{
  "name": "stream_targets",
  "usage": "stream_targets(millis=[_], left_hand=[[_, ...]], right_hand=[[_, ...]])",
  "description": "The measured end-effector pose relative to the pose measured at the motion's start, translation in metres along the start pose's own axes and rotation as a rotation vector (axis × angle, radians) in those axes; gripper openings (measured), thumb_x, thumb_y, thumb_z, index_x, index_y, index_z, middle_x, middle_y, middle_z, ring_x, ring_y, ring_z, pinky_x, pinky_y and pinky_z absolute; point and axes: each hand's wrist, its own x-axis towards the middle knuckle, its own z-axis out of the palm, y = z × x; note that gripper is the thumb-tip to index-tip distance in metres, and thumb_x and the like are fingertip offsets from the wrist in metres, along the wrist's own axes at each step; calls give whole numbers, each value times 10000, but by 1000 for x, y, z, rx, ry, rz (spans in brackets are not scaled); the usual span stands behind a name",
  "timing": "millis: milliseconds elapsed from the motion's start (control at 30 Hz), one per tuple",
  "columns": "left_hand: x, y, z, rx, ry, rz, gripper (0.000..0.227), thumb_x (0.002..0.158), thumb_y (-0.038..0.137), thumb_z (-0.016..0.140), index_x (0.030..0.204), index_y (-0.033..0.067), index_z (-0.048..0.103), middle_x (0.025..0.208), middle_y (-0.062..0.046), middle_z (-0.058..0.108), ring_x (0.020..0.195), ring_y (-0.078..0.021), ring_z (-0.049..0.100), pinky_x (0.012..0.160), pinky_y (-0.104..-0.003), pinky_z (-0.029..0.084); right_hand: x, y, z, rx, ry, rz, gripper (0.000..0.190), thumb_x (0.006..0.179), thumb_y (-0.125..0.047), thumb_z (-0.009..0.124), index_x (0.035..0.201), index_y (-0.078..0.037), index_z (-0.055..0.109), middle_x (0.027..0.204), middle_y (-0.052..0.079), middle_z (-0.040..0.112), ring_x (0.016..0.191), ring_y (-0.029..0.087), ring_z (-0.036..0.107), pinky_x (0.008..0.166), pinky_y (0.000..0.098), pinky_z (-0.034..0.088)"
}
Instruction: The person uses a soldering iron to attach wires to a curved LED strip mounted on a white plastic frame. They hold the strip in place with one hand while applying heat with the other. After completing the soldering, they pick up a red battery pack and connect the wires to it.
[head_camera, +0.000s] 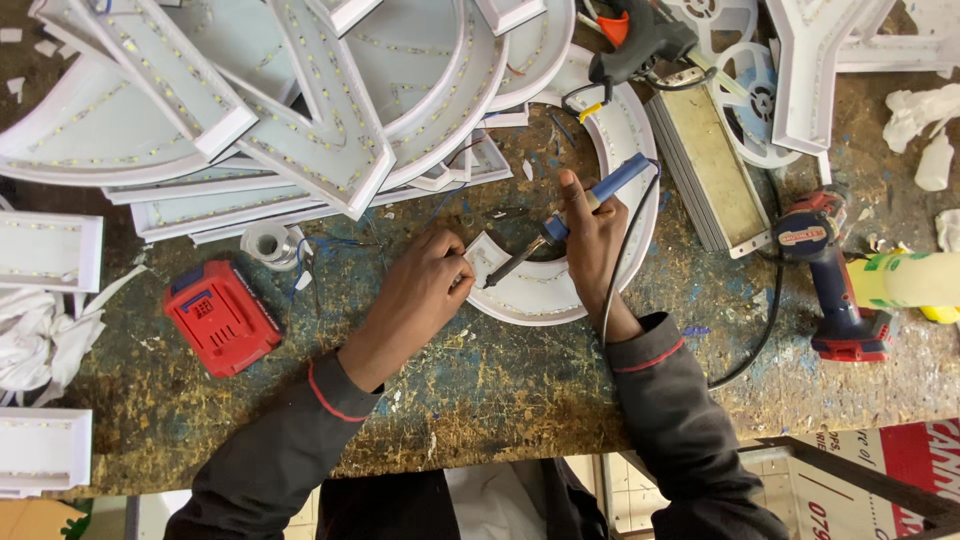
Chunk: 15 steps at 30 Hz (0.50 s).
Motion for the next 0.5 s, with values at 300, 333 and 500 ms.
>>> stream_targets(millis=[300,333,500], left_hand=[[0,-2,4,22,9,-5,176,1060,90,776,895,29,794,1091,-123,639,1141,-425,734,712,-501,682],[1,-2,4,23,13,-8,176,1060,90,776,895,29,794,1091,-123,639,1141,-425,734,712,-501,682],[0,4,-4,66,22,39,231,1118,126,733,917,18,763,1081,-113,600,1127,-395,700,643,-509,653]], right_hand=[[5,27,-6,0,-40,16,618,1087,-563,836,725,-91,669,565,30,553,505,103,533,492,250,484],[5,26,-6,0,-45,14,618,1087,-563,836,725,-91,669,565,30,553,505,103,533,492,250,484],[5,20,-5,-1,-36,7,555,1083,-530,861,773,-105,685,609,40,570,539,112,532,500,268,504]])
